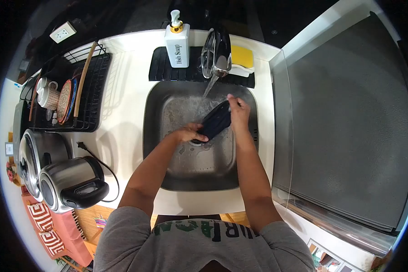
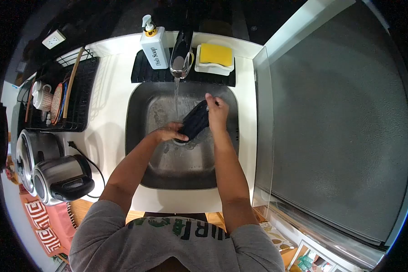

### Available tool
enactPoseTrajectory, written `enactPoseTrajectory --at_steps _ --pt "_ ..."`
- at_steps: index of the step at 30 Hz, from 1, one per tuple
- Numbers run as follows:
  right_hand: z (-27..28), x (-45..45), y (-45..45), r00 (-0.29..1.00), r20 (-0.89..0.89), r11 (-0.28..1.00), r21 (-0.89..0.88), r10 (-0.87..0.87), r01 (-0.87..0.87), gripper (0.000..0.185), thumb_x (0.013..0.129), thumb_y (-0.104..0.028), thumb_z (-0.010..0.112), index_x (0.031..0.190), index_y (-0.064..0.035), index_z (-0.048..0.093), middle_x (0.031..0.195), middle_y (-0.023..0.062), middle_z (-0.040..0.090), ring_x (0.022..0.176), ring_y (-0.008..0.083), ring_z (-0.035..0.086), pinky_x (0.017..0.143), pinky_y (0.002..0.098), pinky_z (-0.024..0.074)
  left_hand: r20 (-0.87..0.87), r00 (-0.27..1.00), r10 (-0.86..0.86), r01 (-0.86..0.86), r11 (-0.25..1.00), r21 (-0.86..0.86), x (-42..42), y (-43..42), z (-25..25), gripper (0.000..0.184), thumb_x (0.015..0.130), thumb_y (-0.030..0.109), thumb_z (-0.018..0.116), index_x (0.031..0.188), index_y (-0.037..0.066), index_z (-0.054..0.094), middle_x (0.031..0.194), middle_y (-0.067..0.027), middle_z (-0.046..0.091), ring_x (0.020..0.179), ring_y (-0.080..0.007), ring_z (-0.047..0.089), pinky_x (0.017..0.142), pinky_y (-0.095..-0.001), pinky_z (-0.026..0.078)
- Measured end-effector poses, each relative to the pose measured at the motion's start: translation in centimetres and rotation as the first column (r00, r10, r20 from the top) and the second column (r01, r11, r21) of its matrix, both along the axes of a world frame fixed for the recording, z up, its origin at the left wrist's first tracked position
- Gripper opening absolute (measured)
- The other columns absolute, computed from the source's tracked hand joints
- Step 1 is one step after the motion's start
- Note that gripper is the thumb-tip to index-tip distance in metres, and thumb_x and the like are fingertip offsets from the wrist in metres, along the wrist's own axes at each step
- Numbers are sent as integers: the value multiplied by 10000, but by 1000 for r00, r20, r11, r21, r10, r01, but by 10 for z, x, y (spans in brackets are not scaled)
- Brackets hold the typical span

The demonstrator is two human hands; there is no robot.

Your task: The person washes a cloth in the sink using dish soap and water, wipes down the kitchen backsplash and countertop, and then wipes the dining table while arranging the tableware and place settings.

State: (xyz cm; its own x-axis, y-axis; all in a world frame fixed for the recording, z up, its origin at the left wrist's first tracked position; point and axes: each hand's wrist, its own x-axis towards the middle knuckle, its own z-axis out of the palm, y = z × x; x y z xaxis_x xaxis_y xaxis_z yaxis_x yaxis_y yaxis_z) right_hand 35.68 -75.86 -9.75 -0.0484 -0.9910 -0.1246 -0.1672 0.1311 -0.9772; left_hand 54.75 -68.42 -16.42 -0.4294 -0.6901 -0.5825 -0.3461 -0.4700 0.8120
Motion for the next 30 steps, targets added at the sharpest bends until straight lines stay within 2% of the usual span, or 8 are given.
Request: enactPoseTrajectory --at_steps 3,5,7,16,19,25,29,30 --pt "16 1 1 957 287 961 -249 -46 121 291 845 -222 670 629 -47 587 705 19 572 661 95 498 630 257 406 -452 681 576 -520 815 255 -2 4 15 653 740 300 760 1280 36 503 1243 -135 566 1169 -273 521 1028 -371 359" --pt "32 9 22 786 618 999 26 14 -38 253 811 -171 693 625 -44 576 730 39 580 693 105 515 696 247 414 -531 421 736 -580 668 466 -19 -4 22 418 841 295 656 1183 81 546 1171 -128 592 1116 -232 552 962 -368 430" --pt "33 40 52 939 336 997 -43 69 -58 235 777 -148 703 635 -22 565 708 31 593 697 116 523 727 244 422 -459 274 845 -473 534 701 -37 -16 2 473 885 350 592 1235 43 511 1226 -144 547 1099 -220 545 947 -388 434" --pt "-57 57 24 973 -176 904 -423 -150 63 214 715 -59 607 618 39 444 556 176 410 492 266 411 510 379 370 -85 615 784 -672 577 464 -46 -11 43 269 919 263 401 946 65 582 903 -107 616 742 -235 602 643 -363 499" --pt "-39 76 60 979 -205 877 -473 -20 -81 211 725 -75 600 627 47 457 563 185 450 493 300 462 521 387 391 -274 374 886 -557 451 697 -37 -17 -31 285 912 247 402 988 53 595 951 -112 619 861 -237 613 718 -360 494" --pt "-49 50 38 871 -466 960 -134 157 -245 302 811 -278 621 747 17 612 720 193 622 676 349 616 650 404 472 -87 813 575 -553 811 192 -24 -6 16 522 934 398 440 1351 83 450 1328 -109 489 1208 -239 473 974 -369 410" --pt "-81 1 21 890 -217 915 141 401 -378 481 768 -467 693 919 -10 687 842 199 666 846 290 655 784 381 483 -193 598 778 -682 621 386 -4 -14 64 891 831 430 650 1485 118 131 1364 -191 436 1207 -324 469 979 -427 408" --pt "-31 -5 18 651 -416 769 260 634 -583 493 758 -459 713 909 8 674 846 167 665 855 267 644 771 376 480 -168 738 653 -597 749 289 7 -17 70 1074 720 423 764 1489 120 79 1351 -230 438 1215 -332 468 989 -414 402"
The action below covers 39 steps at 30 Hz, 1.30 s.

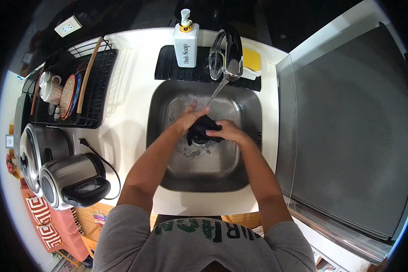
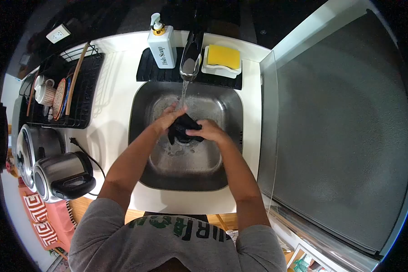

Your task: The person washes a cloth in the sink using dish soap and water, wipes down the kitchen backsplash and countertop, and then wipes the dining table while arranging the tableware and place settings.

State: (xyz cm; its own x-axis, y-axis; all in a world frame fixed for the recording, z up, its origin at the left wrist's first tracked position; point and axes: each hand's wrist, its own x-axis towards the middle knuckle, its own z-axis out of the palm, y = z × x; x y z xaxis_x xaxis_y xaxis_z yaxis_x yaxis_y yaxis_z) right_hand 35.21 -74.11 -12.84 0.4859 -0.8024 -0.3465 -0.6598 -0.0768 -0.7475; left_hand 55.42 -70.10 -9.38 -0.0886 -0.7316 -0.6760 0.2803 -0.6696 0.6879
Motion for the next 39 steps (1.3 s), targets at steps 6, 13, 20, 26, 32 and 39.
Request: enactPoseTrajectory --at_steps 6,13,20,26,32,39 --pt "62 -36 -14 998 -26 985 164 51 -46 369 701 -292 800 874 13 684 860 143 680 799 234 649 714 325 487 457 559 -692 787 616 -29 15 9 -51 1112 647 395 823 1475 87 148 1318 -165 489 1187 -279 490 1036 -388 354" --pt "88 -2 20 225 779 804 593 -585 38 301 774 -232 678 904 39 676 914 131 659 861 199 631 781 310 497 -650 649 397 -353 913 205 -22 18 -52 538 826 434 665 1219 90 535 1206 -87 565 1119 -253 536 936 -419 441" --pt "45 81 54 822 518 748 -444 -236 494 261 728 -145 703 635 23 525 590 147 521 545 252 532 683 343 449 -330 944 31 -201 846 -494 -71 12 -179 445 913 444 485 1112 56 574 972 -95 626 884 -227 612 779 -361 497" --pt "9 77 38 801 572 684 -514 -175 517 289 744 -148 693 631 36 500 598 179 484 545 341 508 532 404 412 -287 910 300 -256 949 181 -59 14 -82 402 948 344 418 1132 12 550 1018 -152 617 857 -259 630 735 -371 534" --pt "-1 60 11 890 266 854 -282 -369 438 312 783 -281 695 762 7 576 804 203 622 744 360 613 678 393 472 -216 959 181 -129 964 234 -35 18 -39 669 902 544 460 1297 4 449 1255 -190 520 1113 -280 542 941 -405 445" --pt "33 14 -7 981 34 907 377 189 -187 818 699 -310 794 1309 86 421 1066 183 644 917 245 626 868 342 455 518 791 -324 495 837 -232 13 1 -50 1174 638 726 656 1435 -14 215 1372 -261 395 1247 -342 433 1067 -388 313"
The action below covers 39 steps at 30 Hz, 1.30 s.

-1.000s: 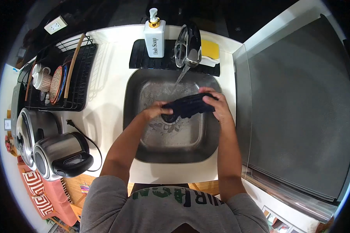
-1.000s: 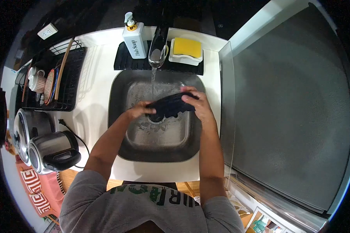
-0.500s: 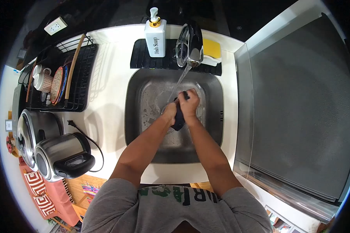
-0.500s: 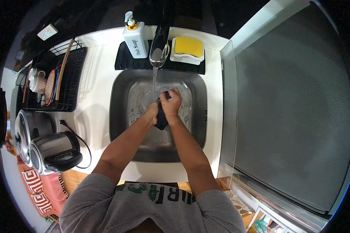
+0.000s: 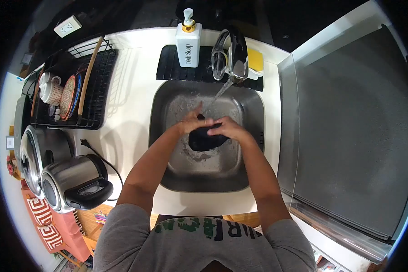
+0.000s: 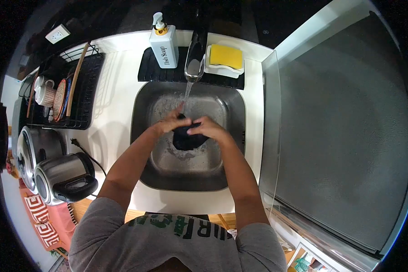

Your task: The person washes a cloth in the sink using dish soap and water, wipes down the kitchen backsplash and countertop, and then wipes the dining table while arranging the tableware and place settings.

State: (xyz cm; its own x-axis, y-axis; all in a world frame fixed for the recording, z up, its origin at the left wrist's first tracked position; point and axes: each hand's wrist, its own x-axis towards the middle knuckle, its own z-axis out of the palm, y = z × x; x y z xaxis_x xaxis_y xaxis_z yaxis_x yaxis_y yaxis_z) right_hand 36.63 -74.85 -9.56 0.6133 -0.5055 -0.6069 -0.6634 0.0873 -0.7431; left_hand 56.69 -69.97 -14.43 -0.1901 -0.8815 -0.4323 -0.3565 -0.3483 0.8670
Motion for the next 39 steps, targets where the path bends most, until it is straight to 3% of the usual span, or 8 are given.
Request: enactPoseTrajectory --at_steps 4,13,18,25,29,31,37,39 --pt "-13 -29 -5 754 262 793 86 -602 603 645 726 -238 770 1227 77 513 1055 147 637 893 223 634 840 283 477 -84 926 -368 377 880 290 -3 5 -24 981 619 492 812 1367 10 399 1303 -243 492 1239 -335 451 1075 -366 306" --pt "-48 46 33 -47 484 372 728 -874 576 336 811 -225 689 1024 29 632 954 114 646 866 209 621 799 321 490 -598 119 792 -185 610 771 -34 0 -74 345 948 249 482 1237 66 531 1151 -92 604 1096 -224 554 965 -344 419" --pt "-29 92 48 614 596 477 -395 -517 785 306 756 -217 710 796 74 624 698 200 623 658 290 610 654 374 461 -323 446 835 -436 517 737 -53 5 -23 249 955 252 437 1075 64 547 1027 -111 607 965 -239 584 875 -371 470" --pt "-45 108 50 703 575 475 -521 -419 709 301 701 -211 688 811 65 634 773 251 631 735 393 613 712 420 475 -762 22 647 -78 761 644 -26 18 -72 194 923 234 508 982 56 556 947 -127 609 849 -248 612 786 -375 514" --pt "-65 110 27 822 401 593 -569 -405 570 453 709 -309 681 975 56 659 871 292 635 824 414 626 775 399 492 -579 321 750 -298 660 690 -24 39 -70 306 916 290 531 1083 36 563 1045 -133 630 922 -245 636 839 -400 520" --pt "-79 106 -6 877 356 691 -544 -324 476 476 720 -344 673 983 52 657 880 279 643 832 404 630 772 404 491 -506 669 544 -106 744 660 -21 47 -25 309 921 252 541 1139 33 550 1089 -113 626 956 -224 633 848 -371 521" --pt "-83 62 -38 876 328 929 7 -352 371 645 835 -535 591 1248 -41 549 1242 171 554 1160 275 512 980 372 378 -705 517 485 -132 859 494 10 27 13 350 927 240 481 1206 42 552 1173 -94 611 1070 -226 589 953 -370 455" --pt "-65 42 4 393 435 583 525 -810 620 716 852 -618 513 1271 -37 520 1238 140 552 1173 242 492 1004 349 356 -765 337 549 -174 835 522 11 15 13 377 933 276 449 1213 46 551 1187 -95 604 1092 -242 575 979 -397 432"
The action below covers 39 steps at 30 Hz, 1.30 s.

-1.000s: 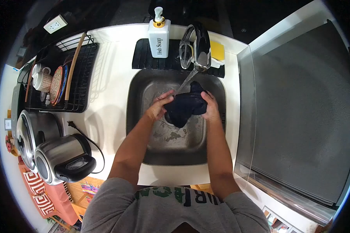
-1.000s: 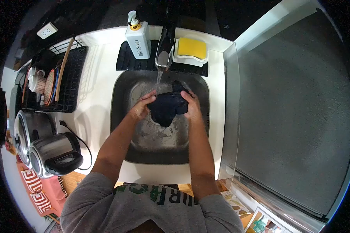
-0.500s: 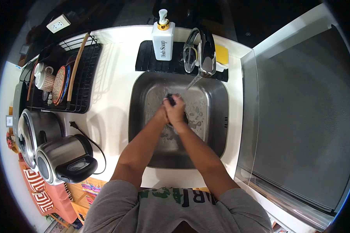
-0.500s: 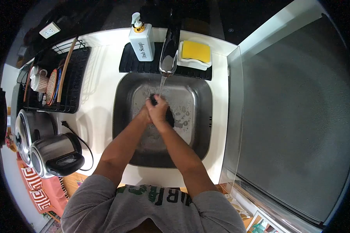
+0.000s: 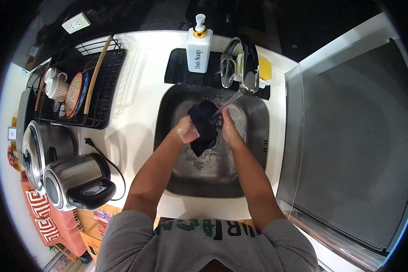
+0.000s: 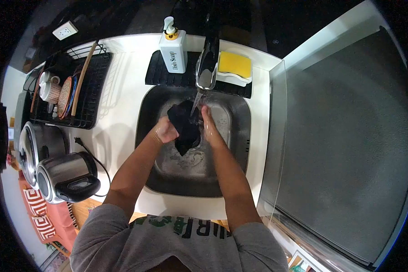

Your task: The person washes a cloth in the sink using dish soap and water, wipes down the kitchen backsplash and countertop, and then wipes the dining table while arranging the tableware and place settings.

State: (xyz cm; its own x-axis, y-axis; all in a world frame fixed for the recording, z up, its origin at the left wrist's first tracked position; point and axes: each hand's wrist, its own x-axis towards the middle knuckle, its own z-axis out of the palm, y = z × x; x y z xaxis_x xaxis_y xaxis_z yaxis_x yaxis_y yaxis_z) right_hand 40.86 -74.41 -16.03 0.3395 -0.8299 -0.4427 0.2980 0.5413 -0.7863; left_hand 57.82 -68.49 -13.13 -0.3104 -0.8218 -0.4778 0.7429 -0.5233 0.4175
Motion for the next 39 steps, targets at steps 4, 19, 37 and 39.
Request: enactPoseTrajectory --at_steps 4,19,37,39 --pt "-4 -16 20 754 -594 935 -11 280 -356 630 885 -531 541 1204 11 547 1169 93 575 1092 185 520 955 304 383 -212 970 115 -125 992 -35 9 -11 15 493 927 401 343 1222 65 553 1210 -104 591 1130 -269 545 998 -459 399" --pt "3 34 11 794 -515 862 -506 -324 24 197 764 -195 679 798 -3 657 676 164 627 680 214 611 647 371 468 364 923 126 -260 901 348 -53 -21 -30 473 938 385 464 1240 23 500 1203 -159 546 1109 -244 525 947 -385 398" --pt "40 28 37 1000 -6 994 -104 -24 23 459 707 -262 739 1043 27 620 1021 150 638 908 253 627 820 334 481 163 970 179 -228 900 372 -52 2 -87 549 935 484 389 1156 15 569 1069 -155 641 954 -289 637 917 -437 479" --pt "27 47 53 844 -522 871 -464 -125 -158 417 720 -283 741 943 52 628 903 188 647 832 289 630 767 356 478 216 962 170 -239 906 349 -60 -5 -76 534 938 472 387 1147 17 572 1053 -149 643 928 -279 641 893 -434 487"
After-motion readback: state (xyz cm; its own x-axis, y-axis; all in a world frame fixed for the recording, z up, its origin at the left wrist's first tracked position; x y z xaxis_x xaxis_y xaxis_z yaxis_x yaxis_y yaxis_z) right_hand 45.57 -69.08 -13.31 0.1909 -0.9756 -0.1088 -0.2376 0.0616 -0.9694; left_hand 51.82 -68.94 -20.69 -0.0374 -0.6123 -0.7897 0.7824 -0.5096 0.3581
